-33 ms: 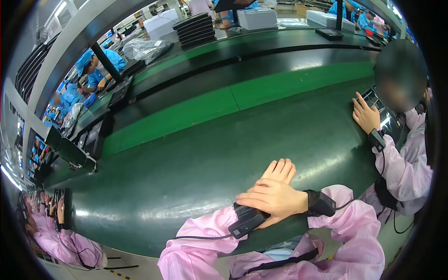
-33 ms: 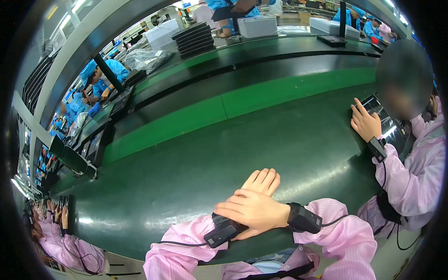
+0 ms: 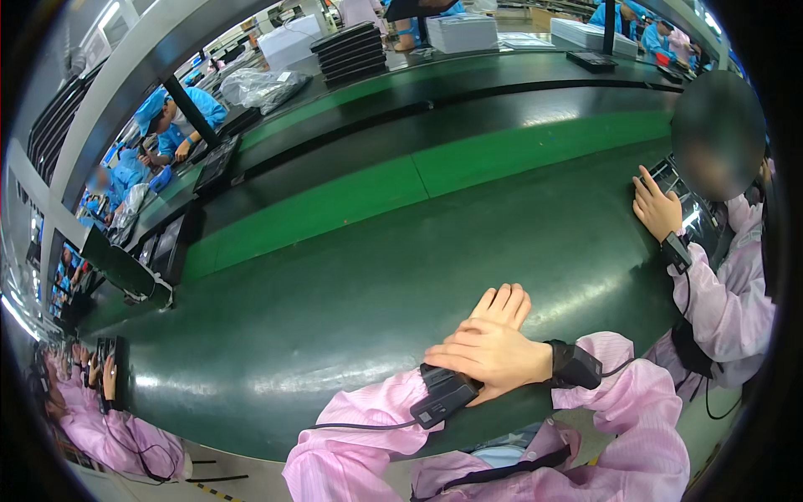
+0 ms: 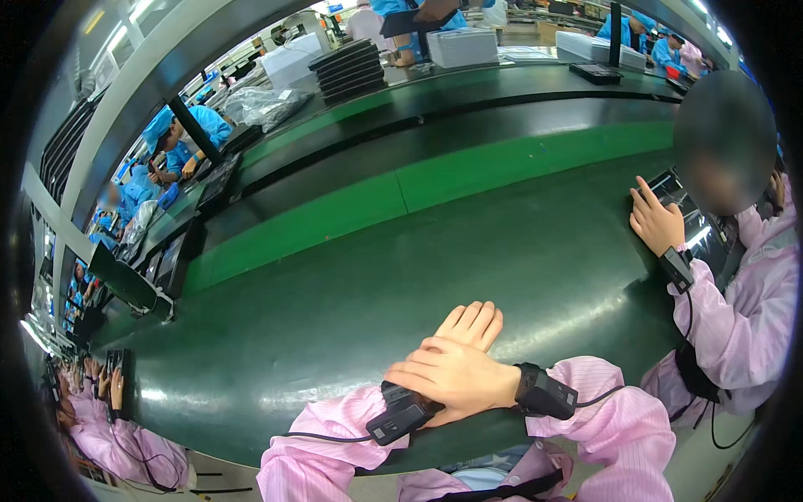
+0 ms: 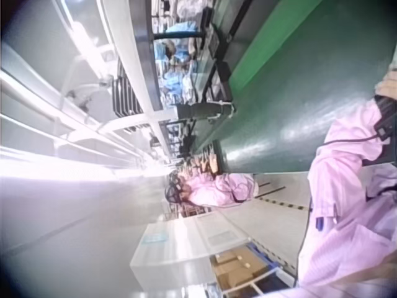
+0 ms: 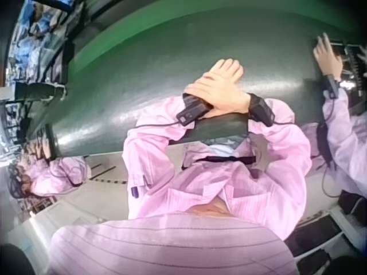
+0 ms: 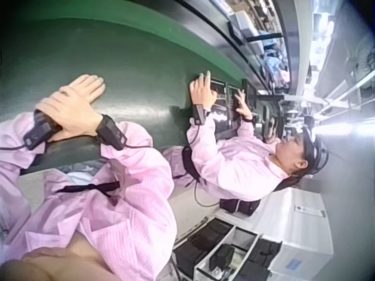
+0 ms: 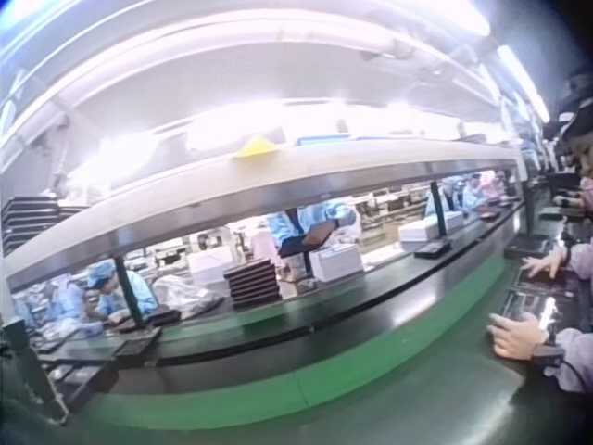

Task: The person tests dual-screen devices on an assembly line by swiping across the touchscreens, tapping on-screen buttons, and tracing lines between test points by hand.

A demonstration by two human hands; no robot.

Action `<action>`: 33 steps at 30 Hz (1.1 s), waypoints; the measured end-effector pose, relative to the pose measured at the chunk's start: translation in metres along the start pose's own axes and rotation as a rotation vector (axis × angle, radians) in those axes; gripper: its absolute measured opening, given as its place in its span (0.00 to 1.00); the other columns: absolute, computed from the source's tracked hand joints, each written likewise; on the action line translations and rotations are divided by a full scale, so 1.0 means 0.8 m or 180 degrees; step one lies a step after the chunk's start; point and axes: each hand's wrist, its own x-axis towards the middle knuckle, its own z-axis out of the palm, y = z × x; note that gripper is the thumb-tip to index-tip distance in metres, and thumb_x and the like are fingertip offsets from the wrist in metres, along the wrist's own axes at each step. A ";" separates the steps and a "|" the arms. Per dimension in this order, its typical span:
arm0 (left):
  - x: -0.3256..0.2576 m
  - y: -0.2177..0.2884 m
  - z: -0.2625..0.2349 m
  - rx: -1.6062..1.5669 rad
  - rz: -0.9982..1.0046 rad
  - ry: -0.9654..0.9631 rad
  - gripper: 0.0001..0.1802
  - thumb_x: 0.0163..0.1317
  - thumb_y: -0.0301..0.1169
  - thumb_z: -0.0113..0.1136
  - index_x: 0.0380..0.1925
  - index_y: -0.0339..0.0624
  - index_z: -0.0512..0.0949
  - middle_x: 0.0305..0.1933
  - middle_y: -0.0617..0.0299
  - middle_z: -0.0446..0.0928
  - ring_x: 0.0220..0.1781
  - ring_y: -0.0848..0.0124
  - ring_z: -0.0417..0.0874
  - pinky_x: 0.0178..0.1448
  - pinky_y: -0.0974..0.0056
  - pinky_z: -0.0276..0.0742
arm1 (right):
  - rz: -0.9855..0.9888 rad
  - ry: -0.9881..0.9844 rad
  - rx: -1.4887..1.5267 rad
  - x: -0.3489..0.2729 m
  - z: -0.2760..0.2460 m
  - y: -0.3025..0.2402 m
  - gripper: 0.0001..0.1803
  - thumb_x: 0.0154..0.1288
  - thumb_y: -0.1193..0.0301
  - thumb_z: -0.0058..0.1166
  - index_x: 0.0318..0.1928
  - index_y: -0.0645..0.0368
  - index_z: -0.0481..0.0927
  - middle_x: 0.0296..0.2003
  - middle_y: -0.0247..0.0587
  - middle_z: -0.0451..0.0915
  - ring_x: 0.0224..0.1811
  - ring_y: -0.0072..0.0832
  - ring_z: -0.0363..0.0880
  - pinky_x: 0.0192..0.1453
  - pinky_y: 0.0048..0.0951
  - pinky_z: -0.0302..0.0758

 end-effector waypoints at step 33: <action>0.013 -0.063 -0.002 -0.5279 -0.1661 0.0471 0.11 0.67 0.28 0.52 0.47 0.37 0.70 0.40 0.60 0.76 0.42 0.74 0.76 0.51 0.70 0.72 | 0.0036 0.1439 -0.0016 -0.012 0.017 0.020 0.23 0.49 0.72 0.60 0.49 0.58 0.75 0.47 0.44 0.70 0.48 0.39 0.70 0.51 0.40 0.70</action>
